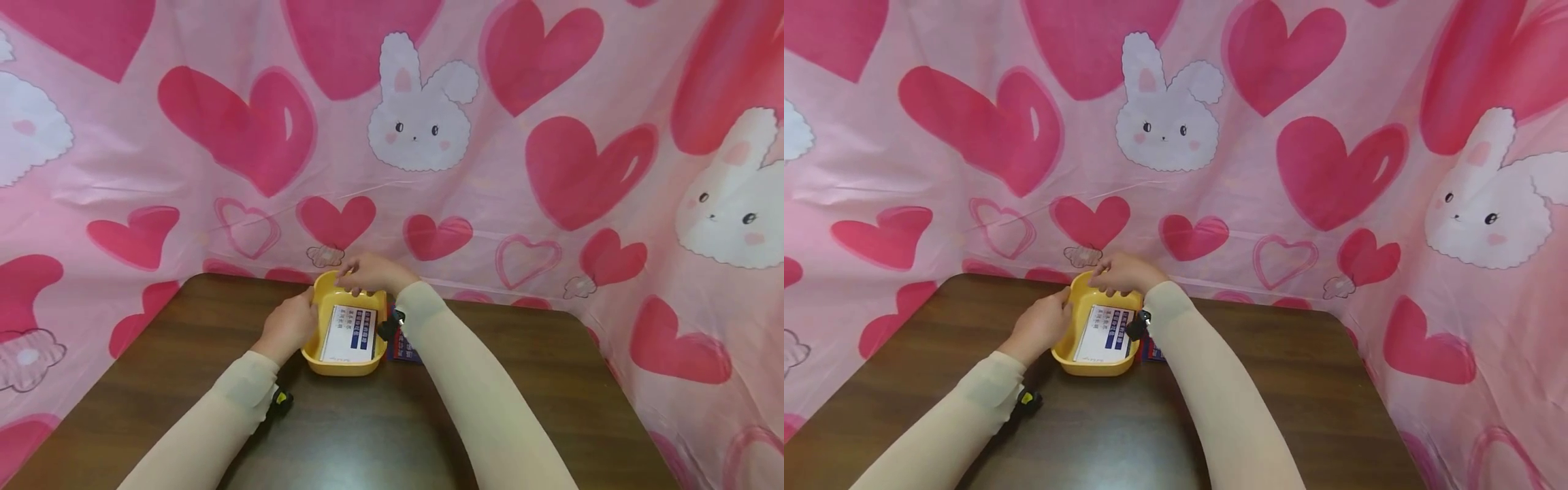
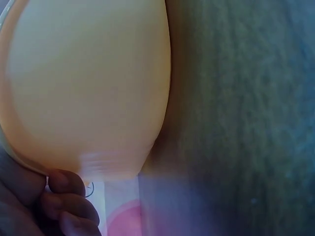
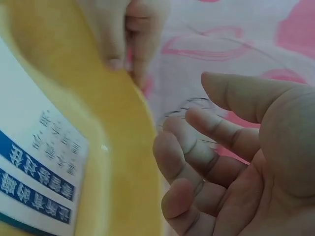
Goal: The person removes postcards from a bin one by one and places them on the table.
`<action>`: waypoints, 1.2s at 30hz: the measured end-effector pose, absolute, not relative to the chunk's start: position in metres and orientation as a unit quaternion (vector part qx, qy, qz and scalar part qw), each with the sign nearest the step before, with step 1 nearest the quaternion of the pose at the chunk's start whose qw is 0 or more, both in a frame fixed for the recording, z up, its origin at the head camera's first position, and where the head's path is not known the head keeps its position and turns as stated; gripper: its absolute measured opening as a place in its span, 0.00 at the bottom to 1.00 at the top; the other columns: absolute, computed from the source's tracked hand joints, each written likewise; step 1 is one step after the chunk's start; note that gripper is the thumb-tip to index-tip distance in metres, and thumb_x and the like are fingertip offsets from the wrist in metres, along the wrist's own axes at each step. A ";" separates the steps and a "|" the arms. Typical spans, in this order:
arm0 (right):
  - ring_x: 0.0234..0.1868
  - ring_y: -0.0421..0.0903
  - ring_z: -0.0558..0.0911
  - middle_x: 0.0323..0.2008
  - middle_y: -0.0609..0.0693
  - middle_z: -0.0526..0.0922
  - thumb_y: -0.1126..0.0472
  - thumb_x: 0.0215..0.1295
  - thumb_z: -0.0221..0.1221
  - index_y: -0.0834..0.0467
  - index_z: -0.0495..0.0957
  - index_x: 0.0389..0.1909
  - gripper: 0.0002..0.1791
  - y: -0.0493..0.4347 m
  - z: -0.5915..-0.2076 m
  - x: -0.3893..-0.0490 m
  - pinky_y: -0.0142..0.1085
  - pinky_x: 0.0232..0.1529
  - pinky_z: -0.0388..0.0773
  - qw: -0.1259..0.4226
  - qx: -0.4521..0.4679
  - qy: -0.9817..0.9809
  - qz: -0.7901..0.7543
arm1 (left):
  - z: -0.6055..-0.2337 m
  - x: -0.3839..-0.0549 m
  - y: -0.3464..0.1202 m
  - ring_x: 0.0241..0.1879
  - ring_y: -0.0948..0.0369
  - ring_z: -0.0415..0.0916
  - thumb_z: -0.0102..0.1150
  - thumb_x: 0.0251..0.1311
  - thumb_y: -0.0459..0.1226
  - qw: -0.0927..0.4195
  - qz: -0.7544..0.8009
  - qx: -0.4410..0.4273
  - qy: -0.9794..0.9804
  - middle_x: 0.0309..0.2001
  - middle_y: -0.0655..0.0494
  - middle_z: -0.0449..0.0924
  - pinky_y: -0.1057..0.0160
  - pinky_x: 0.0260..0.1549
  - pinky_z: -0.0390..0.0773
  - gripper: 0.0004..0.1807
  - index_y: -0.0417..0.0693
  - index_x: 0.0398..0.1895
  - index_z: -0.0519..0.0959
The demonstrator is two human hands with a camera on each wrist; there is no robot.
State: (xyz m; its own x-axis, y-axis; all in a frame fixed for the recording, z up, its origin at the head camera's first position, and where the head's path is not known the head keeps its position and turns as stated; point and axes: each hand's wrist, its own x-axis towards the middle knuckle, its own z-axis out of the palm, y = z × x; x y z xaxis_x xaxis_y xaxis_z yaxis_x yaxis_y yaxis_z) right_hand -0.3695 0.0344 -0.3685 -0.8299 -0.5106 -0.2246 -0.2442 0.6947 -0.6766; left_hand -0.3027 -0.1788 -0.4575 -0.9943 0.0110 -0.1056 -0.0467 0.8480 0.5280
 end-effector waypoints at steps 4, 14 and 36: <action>0.52 0.53 0.90 0.51 0.51 0.93 0.46 0.78 0.70 0.49 0.91 0.54 0.14 0.012 -0.379 -0.375 0.46 0.53 0.90 0.213 -0.207 0.913 -0.281 | -0.458 -0.301 -0.179 0.44 0.47 0.84 0.48 0.88 0.46 0.058 0.271 -0.011 0.961 0.70 0.35 0.84 0.45 0.44 0.89 0.35 0.45 0.92 0.61; 0.44 0.44 0.88 0.45 0.45 0.93 0.49 0.64 0.81 0.52 0.92 0.57 0.22 -0.009 -0.409 -0.371 0.41 0.60 0.90 0.166 -0.191 0.961 -0.112 | -0.458 -0.300 -0.184 0.43 0.46 0.83 0.48 0.88 0.46 0.047 0.268 -0.014 0.962 0.65 0.36 0.87 0.44 0.45 0.87 0.35 0.44 0.91 0.61; 0.32 0.42 0.89 0.34 0.46 0.91 0.51 0.62 0.85 0.53 0.89 0.43 0.18 0.000 -0.419 -0.376 0.35 0.40 0.91 0.163 -0.198 0.962 -0.091 | -0.457 -0.300 -0.179 0.42 0.45 0.84 0.47 0.88 0.44 0.020 0.251 0.002 0.968 0.65 0.34 0.86 0.42 0.43 0.86 0.33 0.44 0.89 0.65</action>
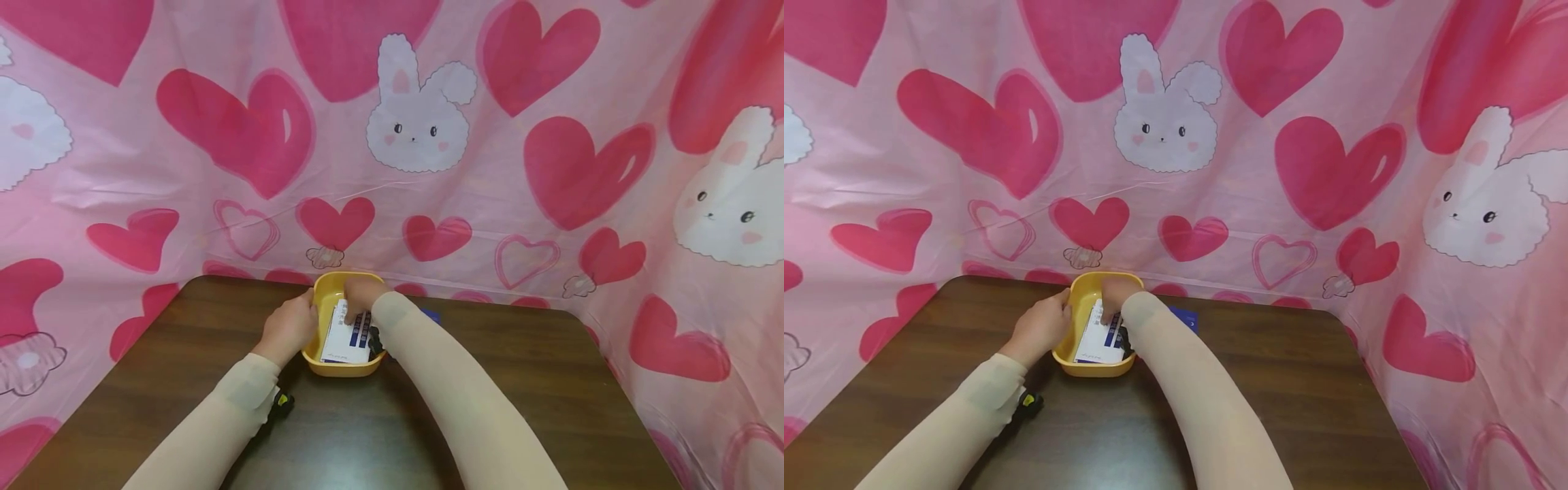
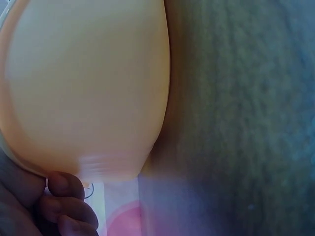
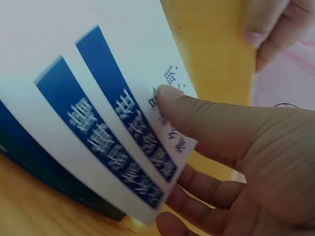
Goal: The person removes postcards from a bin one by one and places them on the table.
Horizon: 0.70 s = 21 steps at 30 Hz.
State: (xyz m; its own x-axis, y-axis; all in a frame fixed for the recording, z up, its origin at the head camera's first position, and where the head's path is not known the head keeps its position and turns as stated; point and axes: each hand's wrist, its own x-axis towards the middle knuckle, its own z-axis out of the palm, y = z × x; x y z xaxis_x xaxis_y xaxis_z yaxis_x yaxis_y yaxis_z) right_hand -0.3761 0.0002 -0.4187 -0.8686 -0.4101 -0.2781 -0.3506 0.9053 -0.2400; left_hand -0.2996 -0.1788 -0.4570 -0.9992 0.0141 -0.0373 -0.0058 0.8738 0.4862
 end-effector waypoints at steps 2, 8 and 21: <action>0.33 0.42 0.88 0.36 0.47 0.90 0.50 0.61 0.85 0.54 0.88 0.44 0.19 0.002 -0.418 -0.378 0.35 0.39 0.90 0.149 -0.205 0.961 -0.112 | -0.457 -0.300 -0.178 0.43 0.45 0.84 0.47 0.88 0.44 0.022 0.249 0.003 0.968 0.66 0.33 0.86 0.40 0.44 0.87 0.32 0.43 0.89 0.65; 0.40 0.45 0.88 0.49 0.50 0.89 0.55 0.65 0.81 0.54 0.89 0.55 0.20 0.013 -0.413 -0.378 0.35 0.45 0.92 0.122 -0.193 0.944 -0.240 | -0.457 -0.300 -0.178 0.47 0.43 0.85 0.46 0.88 0.44 0.028 0.248 -0.002 0.968 0.70 0.34 0.84 0.35 0.52 0.88 0.33 0.45 0.90 0.64; 0.42 0.50 0.94 0.54 0.59 0.94 0.63 0.73 0.69 0.55 0.89 0.68 0.23 0.074 -0.415 -0.386 0.45 0.52 0.95 0.127 -0.133 0.836 -0.516 | -0.456 -0.299 -0.178 0.53 0.40 0.87 0.47 0.88 0.44 0.025 0.252 0.000 0.967 0.71 0.32 0.83 0.32 0.59 0.87 0.33 0.43 0.89 0.65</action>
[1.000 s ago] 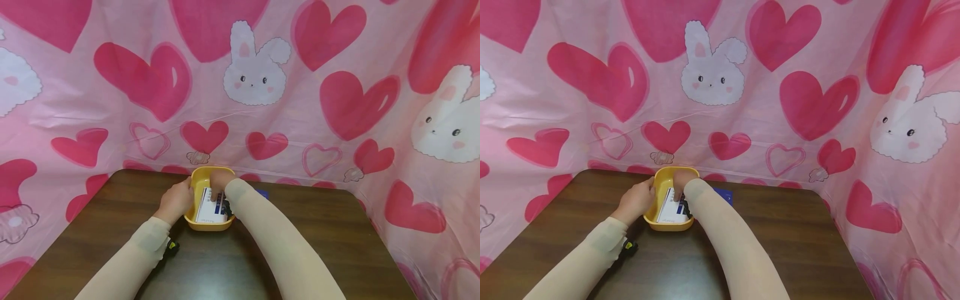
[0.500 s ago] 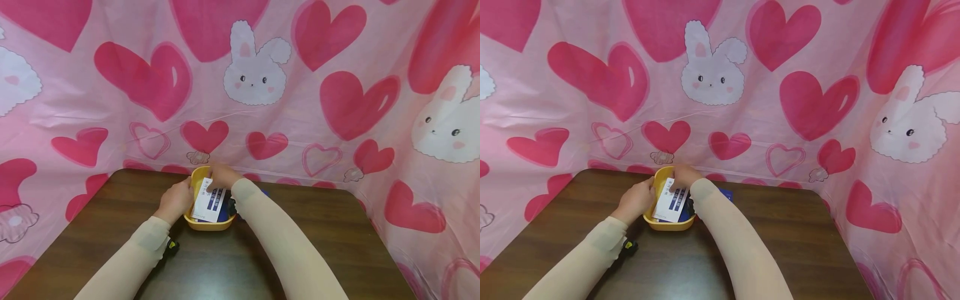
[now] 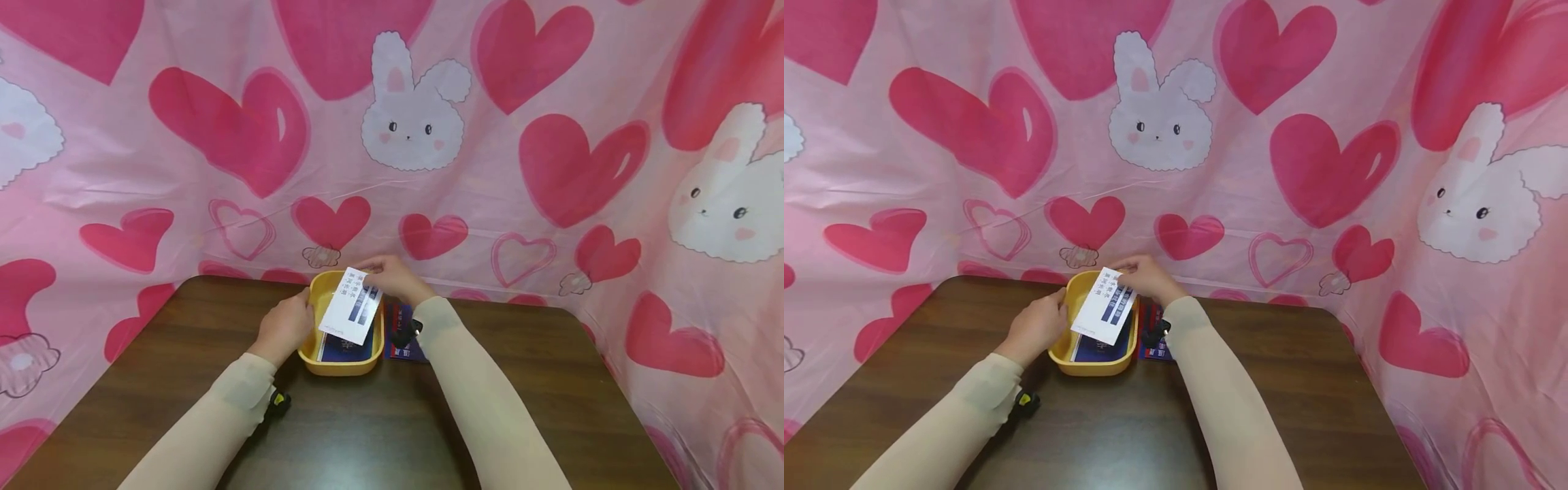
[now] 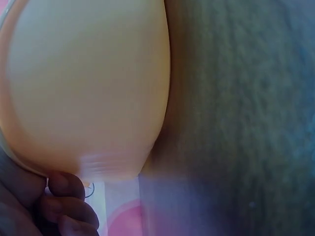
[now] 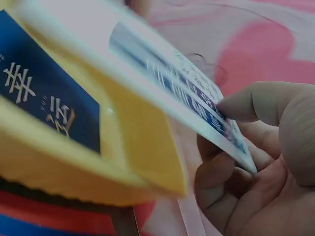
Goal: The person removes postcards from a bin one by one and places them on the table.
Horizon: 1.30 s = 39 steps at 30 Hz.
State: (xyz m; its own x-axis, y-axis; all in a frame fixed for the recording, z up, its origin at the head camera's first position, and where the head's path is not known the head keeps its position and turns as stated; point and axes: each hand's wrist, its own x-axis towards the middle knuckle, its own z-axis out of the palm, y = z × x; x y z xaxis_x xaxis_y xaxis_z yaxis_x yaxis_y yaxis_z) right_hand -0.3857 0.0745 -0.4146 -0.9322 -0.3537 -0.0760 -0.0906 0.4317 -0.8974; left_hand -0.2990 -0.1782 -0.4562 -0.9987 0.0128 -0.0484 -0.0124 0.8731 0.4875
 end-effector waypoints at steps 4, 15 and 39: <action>0.44 0.48 0.95 0.55 0.61 0.95 0.64 0.72 0.73 0.59 0.89 0.66 0.23 0.102 -0.415 -0.385 0.49 0.58 0.94 0.102 -0.105 0.799 -0.583 | -0.454 -0.300 -0.178 0.53 0.41 0.87 0.46 0.89 0.45 0.026 0.259 -0.010 0.965 0.70 0.33 0.84 0.32 0.61 0.87 0.33 0.44 0.90 0.64; 0.39 0.42 0.94 0.47 0.53 0.94 0.64 0.81 0.67 0.65 0.83 0.72 0.23 0.176 -0.426 -0.374 0.36 0.43 0.93 0.070 -0.056 0.740 -0.666 | -0.456 -0.297 -0.179 0.51 0.41 0.87 0.47 0.88 0.45 0.015 0.251 -0.010 0.968 0.65 0.34 0.87 0.33 0.58 0.88 0.33 0.44 0.89 0.65; 0.40 0.47 0.93 0.53 0.61 0.93 0.59 0.77 0.73 0.62 0.88 0.68 0.23 0.237 -0.470 -0.368 0.37 0.44 0.92 0.104 -0.009 0.829 -0.550 | -0.454 -0.297 -0.176 0.52 0.41 0.86 0.47 0.89 0.45 0.028 0.255 -0.013 0.966 0.69 0.34 0.85 0.32 0.60 0.87 0.34 0.45 0.91 0.62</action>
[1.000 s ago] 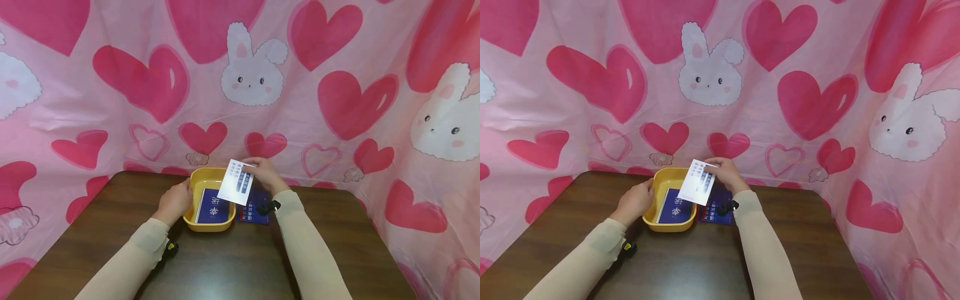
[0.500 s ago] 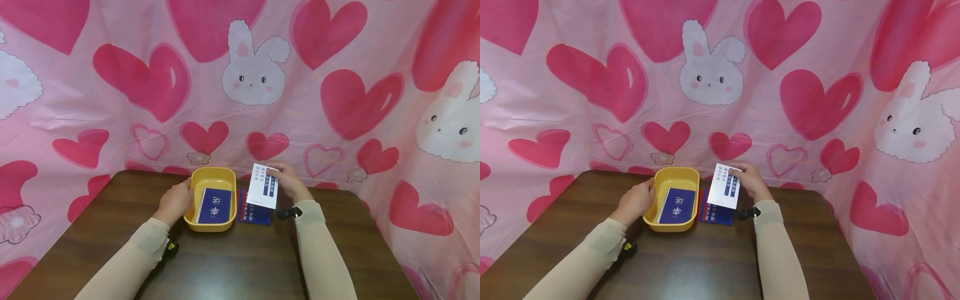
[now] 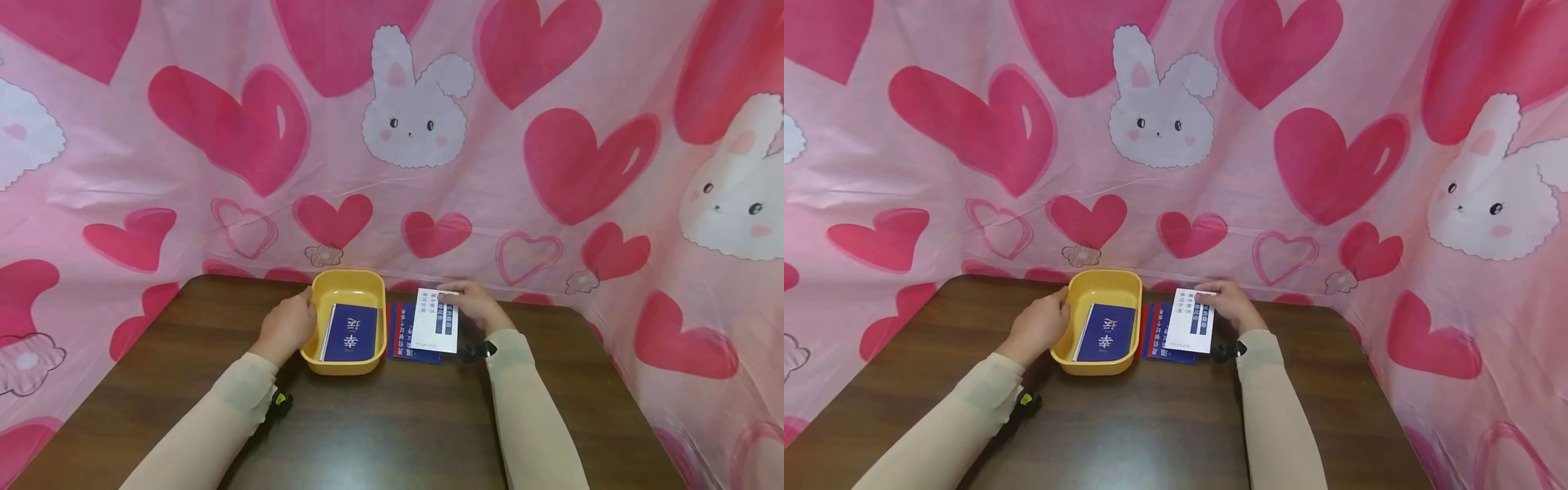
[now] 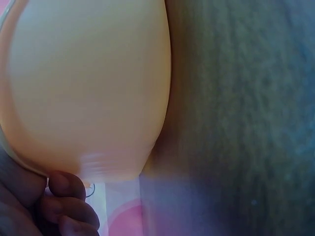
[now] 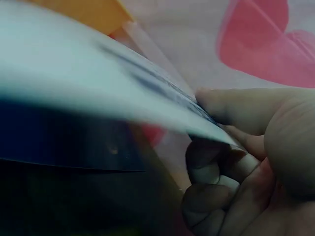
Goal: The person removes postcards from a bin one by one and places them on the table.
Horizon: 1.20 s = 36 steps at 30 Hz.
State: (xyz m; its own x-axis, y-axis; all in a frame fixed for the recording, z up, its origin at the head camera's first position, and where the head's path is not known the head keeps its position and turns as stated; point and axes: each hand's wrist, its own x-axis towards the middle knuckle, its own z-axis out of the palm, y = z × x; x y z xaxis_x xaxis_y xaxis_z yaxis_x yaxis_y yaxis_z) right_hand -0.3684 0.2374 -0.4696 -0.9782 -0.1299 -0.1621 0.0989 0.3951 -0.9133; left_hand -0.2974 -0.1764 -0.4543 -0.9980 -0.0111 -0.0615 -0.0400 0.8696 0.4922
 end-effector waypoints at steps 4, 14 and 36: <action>0.39 0.47 0.92 0.50 0.59 0.94 0.56 0.76 0.74 0.60 0.89 0.67 0.23 0.234 -0.474 -0.368 0.37 0.43 0.90 0.117 -0.015 0.846 -0.519 | -0.454 -0.298 -0.177 0.53 0.40 0.86 0.47 0.88 0.45 0.029 0.256 -0.014 0.966 0.69 0.34 0.85 0.32 0.61 0.87 0.34 0.45 0.91 0.63; 0.59 0.56 0.88 0.62 0.60 0.92 0.56 0.72 0.77 0.58 0.92 0.61 0.20 0.223 -0.478 -0.367 0.54 0.70 0.85 0.103 -0.051 0.894 -0.433 | -0.454 -0.300 -0.177 0.52 0.42 0.87 0.47 0.89 0.45 0.026 0.252 -0.009 0.967 0.68 0.35 0.85 0.32 0.60 0.87 0.33 0.45 0.90 0.64; 0.55 0.56 0.85 0.57 0.58 0.90 0.55 0.73 0.76 0.55 0.93 0.59 0.17 0.205 -0.481 -0.359 0.57 0.69 0.86 0.057 -0.037 0.941 -0.331 | -0.457 -0.300 -0.180 0.57 0.38 0.87 0.47 0.88 0.45 0.021 0.243 -0.001 0.970 0.72 0.33 0.83 0.31 0.61 0.86 0.33 0.43 0.90 0.64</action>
State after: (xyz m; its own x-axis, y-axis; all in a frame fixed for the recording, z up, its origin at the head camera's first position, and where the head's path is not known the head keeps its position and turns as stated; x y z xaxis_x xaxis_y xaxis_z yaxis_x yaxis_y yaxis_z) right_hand -0.3588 0.2047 -0.4811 -0.9908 -0.1066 -0.0835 -0.0308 0.7777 -0.6279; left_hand -0.3004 -0.1796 -0.4573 -0.9991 0.0074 -0.0417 -0.0131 0.8816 0.4718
